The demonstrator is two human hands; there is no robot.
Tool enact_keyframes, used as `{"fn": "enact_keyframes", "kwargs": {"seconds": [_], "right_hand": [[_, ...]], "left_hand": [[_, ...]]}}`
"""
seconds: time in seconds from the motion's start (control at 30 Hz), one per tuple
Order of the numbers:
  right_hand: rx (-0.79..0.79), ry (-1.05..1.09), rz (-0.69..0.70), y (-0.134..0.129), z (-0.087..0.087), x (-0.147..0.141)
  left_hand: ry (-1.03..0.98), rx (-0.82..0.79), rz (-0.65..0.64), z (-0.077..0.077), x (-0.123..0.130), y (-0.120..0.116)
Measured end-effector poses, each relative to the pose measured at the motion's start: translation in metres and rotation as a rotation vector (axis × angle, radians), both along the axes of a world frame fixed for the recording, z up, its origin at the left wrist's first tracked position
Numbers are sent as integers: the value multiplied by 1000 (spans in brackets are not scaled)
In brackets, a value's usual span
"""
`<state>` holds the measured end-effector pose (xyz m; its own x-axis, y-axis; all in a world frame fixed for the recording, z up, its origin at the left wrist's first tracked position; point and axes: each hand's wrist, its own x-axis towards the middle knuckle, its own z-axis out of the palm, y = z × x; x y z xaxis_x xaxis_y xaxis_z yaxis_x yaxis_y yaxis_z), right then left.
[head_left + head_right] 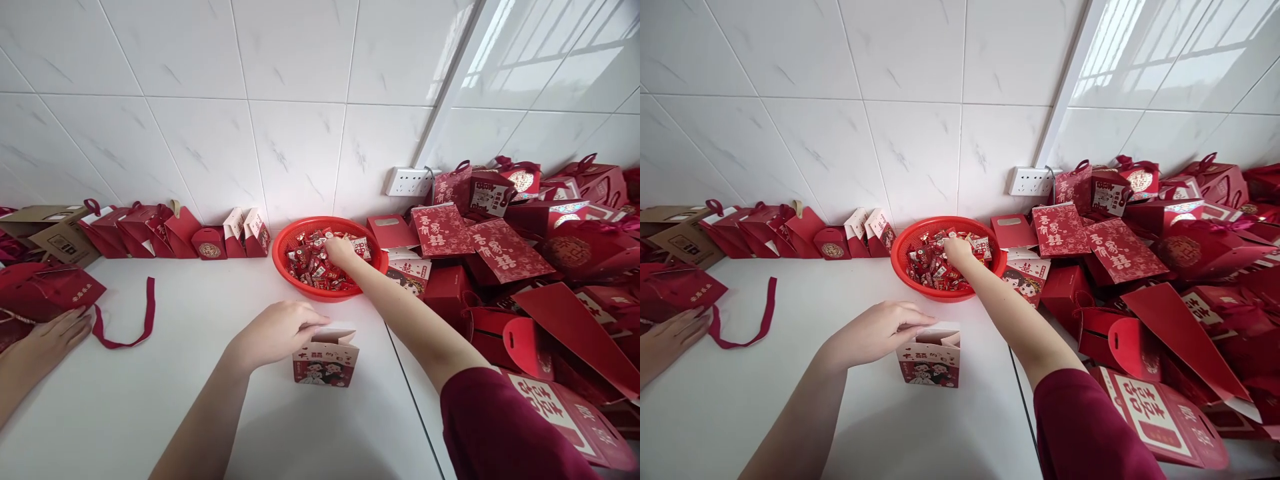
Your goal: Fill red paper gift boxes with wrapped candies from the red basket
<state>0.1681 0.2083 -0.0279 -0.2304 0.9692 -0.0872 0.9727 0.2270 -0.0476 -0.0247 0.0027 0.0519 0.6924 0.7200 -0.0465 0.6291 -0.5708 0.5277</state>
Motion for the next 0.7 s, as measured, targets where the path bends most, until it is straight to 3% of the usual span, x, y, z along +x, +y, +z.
{"fn": "enact_keyframes", "kwargs": {"seconds": [0.13,0.27,0.47,0.6,0.7], "right_hand": [[-212,11,101,-4,-13,-9],[-282,78,208,-8,-20,-5],[-197,167,248,-13,-18,2],[-103,223,258,-17,-10,9],[-40,267,248,-21,-4,19]], "left_hand": [[-8,-1,8,-1,-1,2],[-16,-5,8,-3,-1,3],[-11,75,-8,-2,1,2],[-52,232,46,0,1,0],[-76,247,58,0,1,1]]}}
